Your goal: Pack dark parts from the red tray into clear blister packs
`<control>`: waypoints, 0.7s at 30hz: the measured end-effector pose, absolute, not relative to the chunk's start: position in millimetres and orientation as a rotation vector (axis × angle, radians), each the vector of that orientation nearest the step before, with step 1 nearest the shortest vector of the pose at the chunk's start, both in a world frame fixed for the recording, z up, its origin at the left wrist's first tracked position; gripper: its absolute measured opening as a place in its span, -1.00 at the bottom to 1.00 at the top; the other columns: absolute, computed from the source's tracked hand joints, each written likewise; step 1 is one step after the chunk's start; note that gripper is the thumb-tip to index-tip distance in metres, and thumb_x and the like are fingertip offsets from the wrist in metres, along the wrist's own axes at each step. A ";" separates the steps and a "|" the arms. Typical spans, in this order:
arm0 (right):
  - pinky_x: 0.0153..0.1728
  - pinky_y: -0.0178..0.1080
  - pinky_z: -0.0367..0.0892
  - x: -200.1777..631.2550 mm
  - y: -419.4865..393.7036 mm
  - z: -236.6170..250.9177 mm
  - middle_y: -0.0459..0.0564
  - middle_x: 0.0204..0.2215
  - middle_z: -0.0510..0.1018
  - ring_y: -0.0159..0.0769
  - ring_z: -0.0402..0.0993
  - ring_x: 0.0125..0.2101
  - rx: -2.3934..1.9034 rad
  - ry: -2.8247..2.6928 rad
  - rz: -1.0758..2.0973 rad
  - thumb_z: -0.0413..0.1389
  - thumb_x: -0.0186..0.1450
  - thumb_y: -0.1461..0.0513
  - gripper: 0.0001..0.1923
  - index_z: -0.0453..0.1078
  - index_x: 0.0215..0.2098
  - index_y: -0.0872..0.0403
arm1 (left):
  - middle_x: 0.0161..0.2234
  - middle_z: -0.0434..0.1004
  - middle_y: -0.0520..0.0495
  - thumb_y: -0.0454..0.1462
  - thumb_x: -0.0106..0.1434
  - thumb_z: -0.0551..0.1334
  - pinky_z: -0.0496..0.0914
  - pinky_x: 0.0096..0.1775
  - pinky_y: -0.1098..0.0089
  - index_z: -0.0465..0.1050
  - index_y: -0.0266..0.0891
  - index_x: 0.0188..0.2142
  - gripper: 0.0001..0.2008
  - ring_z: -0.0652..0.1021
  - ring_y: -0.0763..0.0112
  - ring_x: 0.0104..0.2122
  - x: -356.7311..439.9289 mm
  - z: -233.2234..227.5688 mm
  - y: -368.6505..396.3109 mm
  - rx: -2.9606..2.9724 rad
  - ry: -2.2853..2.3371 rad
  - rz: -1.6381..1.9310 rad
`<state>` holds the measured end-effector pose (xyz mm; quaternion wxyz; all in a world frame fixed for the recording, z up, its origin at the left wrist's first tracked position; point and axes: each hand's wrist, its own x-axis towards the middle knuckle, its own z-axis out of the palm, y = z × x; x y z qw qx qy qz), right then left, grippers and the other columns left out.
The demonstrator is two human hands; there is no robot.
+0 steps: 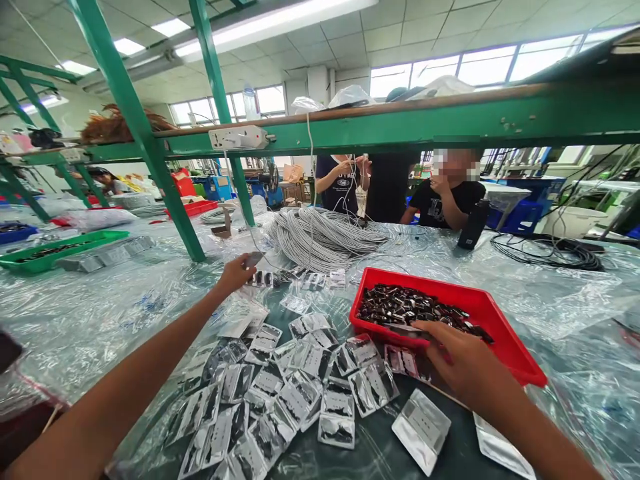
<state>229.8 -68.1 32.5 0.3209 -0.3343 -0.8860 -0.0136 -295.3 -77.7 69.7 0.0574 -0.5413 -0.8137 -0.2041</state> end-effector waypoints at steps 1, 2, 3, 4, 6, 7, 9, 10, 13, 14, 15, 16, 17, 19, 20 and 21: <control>-0.53 -0.19 0.51 245.8 -76.5 23.9 -0.04 -0.25 0.68 -0.15 0.64 -0.43 -0.847 -2.304 -0.032 -0.02 0.34 0.21 -0.69 0.45 -0.03 -0.11 | -0.08 0.60 -0.15 -0.25 0.23 0.04 0.46 -0.07 0.31 0.29 -0.34 0.16 -0.49 0.57 0.20 -0.09 -287.1 68.6 -90.1 -1.619 -2.485 -0.690; -0.54 -0.20 0.51 259.6 -85.4 15.1 -0.05 -0.24 0.68 -0.16 0.64 -0.42 -0.816 -2.294 -0.042 -0.01 0.34 0.21 -0.69 0.44 0.00 -0.13 | -0.10 0.60 -0.15 -0.24 0.24 0.03 0.48 -0.10 0.30 0.28 -0.36 0.16 -0.49 0.58 0.21 -0.11 -275.1 65.9 -104.2 -1.612 -2.513 -0.803; -0.52 -0.21 0.52 271.2 -94.3 6.6 -0.06 -0.21 0.68 -0.16 0.64 -0.39 -0.788 -2.292 -0.071 0.00 0.34 0.20 -0.68 0.43 0.02 -0.15 | -0.13 0.61 -0.13 -0.24 0.25 0.01 0.49 -0.13 0.31 0.29 -0.35 0.15 -0.50 0.59 0.23 -0.13 -258.9 61.8 -119.7 -1.632 -2.542 -0.922; -0.50 -0.21 0.53 280.8 -102.8 -1.5 -0.06 -0.17 0.67 -0.17 0.65 -0.35 -0.771 -2.295 -0.115 0.01 0.34 0.20 -0.67 0.43 0.03 -0.16 | -0.18 0.62 -0.11 -0.24 0.25 0.02 0.51 -0.16 0.29 0.32 -0.36 0.13 -0.52 0.60 0.23 -0.17 -238.5 56.6 -135.7 -1.657 -2.591 -1.189; -0.48 -0.23 0.52 294.8 -117.2 -15.2 -0.05 -0.10 0.64 -0.18 0.65 -0.29 -0.802 -2.294 -0.210 0.01 0.34 0.20 -0.68 0.45 0.02 -0.15 | -0.31 0.63 -0.09 -0.20 0.27 0.06 0.53 -0.22 0.21 0.40 -0.28 0.06 -0.59 0.61 0.20 -0.25 -185.9 43.7 -165.2 -1.804 -2.723 -1.602; -0.47 -0.24 0.52 299.8 -122.6 -20.4 -0.05 -0.09 0.63 -0.19 0.65 -0.27 -0.843 -2.281 -0.245 0.00 0.35 0.21 -0.69 0.46 0.00 -0.13 | -0.31 0.63 -0.09 -0.18 0.29 0.06 0.53 -0.21 0.18 0.43 -0.24 0.04 -0.61 0.60 0.19 -0.25 -155.3 36.8 -176.6 -1.926 -2.771 -1.686; -0.38 -0.23 0.53 307.5 -129.8 -27.2 -0.03 -0.07 0.62 -0.20 0.64 -0.21 -0.927 -2.237 -0.259 -0.01 0.36 0.22 -0.71 0.48 -0.05 -0.09 | -0.20 0.62 -0.08 -0.20 0.29 0.09 0.52 -0.11 0.15 0.39 -0.19 0.09 -0.61 0.59 0.19 -0.14 -90.4 23.9 -189.4 -2.182 -2.712 -1.772; -0.31 -0.21 0.54 310.7 -132.2 -28.8 -0.03 -0.08 0.62 -0.20 0.63 -0.19 -0.966 -2.209 -0.250 -0.01 0.36 0.23 -0.72 0.49 -0.07 -0.07 | -0.11 0.60 -0.09 -0.22 0.30 0.09 0.49 -0.04 0.16 0.34 -0.17 0.14 -0.57 0.57 0.20 -0.08 -58.7 18.5 -191.0 -2.303 -2.629 -1.811; -0.17 -0.15 0.53 319.5 -138.0 -26.7 0.00 -0.05 0.61 -0.16 0.60 -0.11 -1.065 -2.112 -0.226 -0.03 0.35 0.24 -0.71 0.47 -0.06 -0.04 | 0.13 0.45 -0.13 -0.24 0.32 0.07 0.40 0.11 0.14 0.21 -0.14 0.25 -0.51 0.48 0.22 0.10 19.4 8.5 -183.2 -2.799 -2.336 -1.765; -0.17 -0.11 0.53 322.4 -140.3 -24.4 0.01 -0.02 0.59 -0.12 0.59 -0.09 -1.109 -2.066 -0.234 -0.05 0.34 0.25 -0.69 0.45 -0.04 -0.04 | 0.20 0.37 -0.16 -0.26 0.30 0.09 0.34 0.17 0.13 0.19 -0.16 0.26 -0.48 0.41 0.20 0.17 35.8 7.3 -178.8 -2.960 -2.201 -1.667; -0.17 -0.07 0.53 325.3 -142.8 -21.9 0.03 -0.01 0.58 -0.06 0.58 -0.08 -1.159 -2.011 -0.247 -0.05 0.33 0.24 -0.68 0.44 -0.03 -0.05 | 0.25 0.29 -0.19 -0.29 0.27 0.11 0.29 0.22 0.12 0.18 -0.19 0.27 -0.45 0.35 0.19 0.23 46.0 7.1 -174.0 -3.059 -2.063 -1.574; -0.21 -0.03 0.53 328.3 -145.2 -19.6 0.06 0.00 0.57 -0.01 0.58 -0.08 -1.209 -1.948 -0.256 -0.05 0.32 0.23 -0.69 0.43 -0.04 -0.06 | 0.28 0.24 -0.21 -0.32 0.23 0.13 0.24 0.25 0.12 0.19 -0.20 0.26 -0.42 0.30 0.18 0.26 49.5 7.7 -168.8 -3.110 -1.932 -1.483; -0.28 -0.01 0.53 331.3 -147.1 -18.1 0.07 -0.01 0.57 0.03 0.59 -0.10 -1.255 -1.888 -0.253 -0.05 0.32 0.21 -0.71 0.43 -0.07 -0.09 | 0.28 0.24 -0.21 -0.36 0.20 0.14 0.22 0.26 0.13 0.22 -0.19 0.25 -0.41 0.29 0.19 0.26 46.0 9.0 -162.8 -3.108 -1.836 -1.408; -0.45 -0.01 0.50 337.4 -148.6 -18.9 0.08 -0.05 0.59 0.06 0.60 -0.18 -1.316 -1.799 -0.210 -0.03 0.32 0.15 -0.76 0.43 -0.12 -0.16 | 0.18 0.36 -0.16 -0.39 0.18 0.13 0.26 0.24 0.19 0.34 -0.17 0.15 -0.49 0.38 0.24 0.19 19.8 13.6 -147.0 -2.982 -1.802 -1.252; -0.49 0.00 0.48 339.9 -147.9 -21.5 0.08 -0.07 0.59 0.06 0.60 -0.20 -1.326 -1.776 -0.177 -0.02 0.31 0.11 -0.78 0.42 -0.14 -0.20 | 0.10 0.45 -0.12 -0.39 0.20 0.11 0.30 0.20 0.23 0.40 -0.16 0.08 -0.56 0.44 0.29 0.12 -1.5 16.6 -136.8 -2.853 -1.890 -1.140; -0.47 0.04 0.47 341.8 -146.5 -25.6 0.07 -0.08 0.59 0.07 0.59 -0.20 -1.322 -1.767 -0.135 -0.01 0.31 0.08 -0.79 0.41 -0.14 -0.24 | 0.03 0.49 -0.11 -0.37 0.23 0.09 0.32 0.16 0.27 0.45 -0.17 0.00 -0.64 0.48 0.31 0.07 -27.0 19.9 -124.9 -2.685 -2.020 -1.002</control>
